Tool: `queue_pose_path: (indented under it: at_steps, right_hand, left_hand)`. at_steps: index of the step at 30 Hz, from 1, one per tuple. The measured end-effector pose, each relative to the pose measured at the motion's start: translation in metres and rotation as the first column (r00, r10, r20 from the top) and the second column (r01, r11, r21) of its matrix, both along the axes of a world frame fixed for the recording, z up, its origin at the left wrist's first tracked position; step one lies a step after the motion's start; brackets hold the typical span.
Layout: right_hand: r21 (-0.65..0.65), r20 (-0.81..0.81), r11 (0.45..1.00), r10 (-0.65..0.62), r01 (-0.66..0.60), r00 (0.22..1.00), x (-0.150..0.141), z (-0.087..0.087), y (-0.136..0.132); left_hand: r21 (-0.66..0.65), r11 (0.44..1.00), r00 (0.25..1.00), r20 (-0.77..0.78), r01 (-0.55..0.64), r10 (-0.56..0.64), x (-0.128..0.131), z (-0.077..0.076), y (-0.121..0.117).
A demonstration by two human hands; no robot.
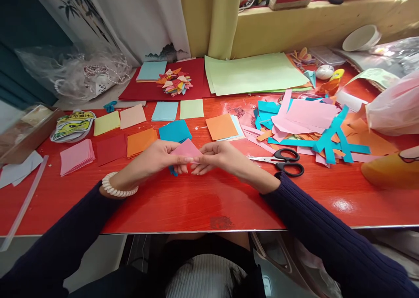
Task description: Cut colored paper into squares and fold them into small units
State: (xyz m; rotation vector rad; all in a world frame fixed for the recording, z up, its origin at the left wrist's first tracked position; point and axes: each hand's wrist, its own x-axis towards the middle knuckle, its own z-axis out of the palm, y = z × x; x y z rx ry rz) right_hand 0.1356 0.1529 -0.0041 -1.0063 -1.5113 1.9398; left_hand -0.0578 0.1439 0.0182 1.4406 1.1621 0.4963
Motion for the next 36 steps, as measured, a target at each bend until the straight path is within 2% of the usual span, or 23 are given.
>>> queue_pose_path:
  at_steps: [7,17,22,28,32,36]
  right_hand:
    - [-0.071,0.006,0.976,0.206,-0.205,0.979,0.000,0.010,-0.005]
    - [-0.050,0.059,0.985,0.166,-0.163,0.984,-0.004,0.012,-0.014]
    - [-0.075,0.032,0.978,0.196,-0.193,0.980,0.000,0.014,-0.012]
    - [-0.122,-0.039,0.977,0.174,-0.177,0.984,0.000,0.020,-0.011]
    - [-0.078,-0.067,0.992,0.096,-0.101,0.993,-0.001,0.020,-0.011]
    - [0.014,-0.144,0.993,-0.116,0.119,0.983,-0.006,0.017,-0.015]
  left_hand:
    - [0.023,0.996,0.997,0.015,0.080,-0.081,-0.001,0.001,0.000]
    - [-0.028,0.993,0.993,-0.009,0.118,-0.118,-0.006,0.010,-0.003]
    - [0.048,0.977,0.970,-0.140,0.206,-0.197,-0.015,0.017,-0.003]
    - [0.140,0.969,0.964,-0.202,0.205,-0.175,-0.024,0.034,-0.005]
    - [0.235,0.950,0.972,-0.167,0.203,-0.166,-0.039,0.037,-0.004]
    - [0.275,0.961,1.000,-0.025,0.015,-0.008,-0.040,0.017,-0.004]
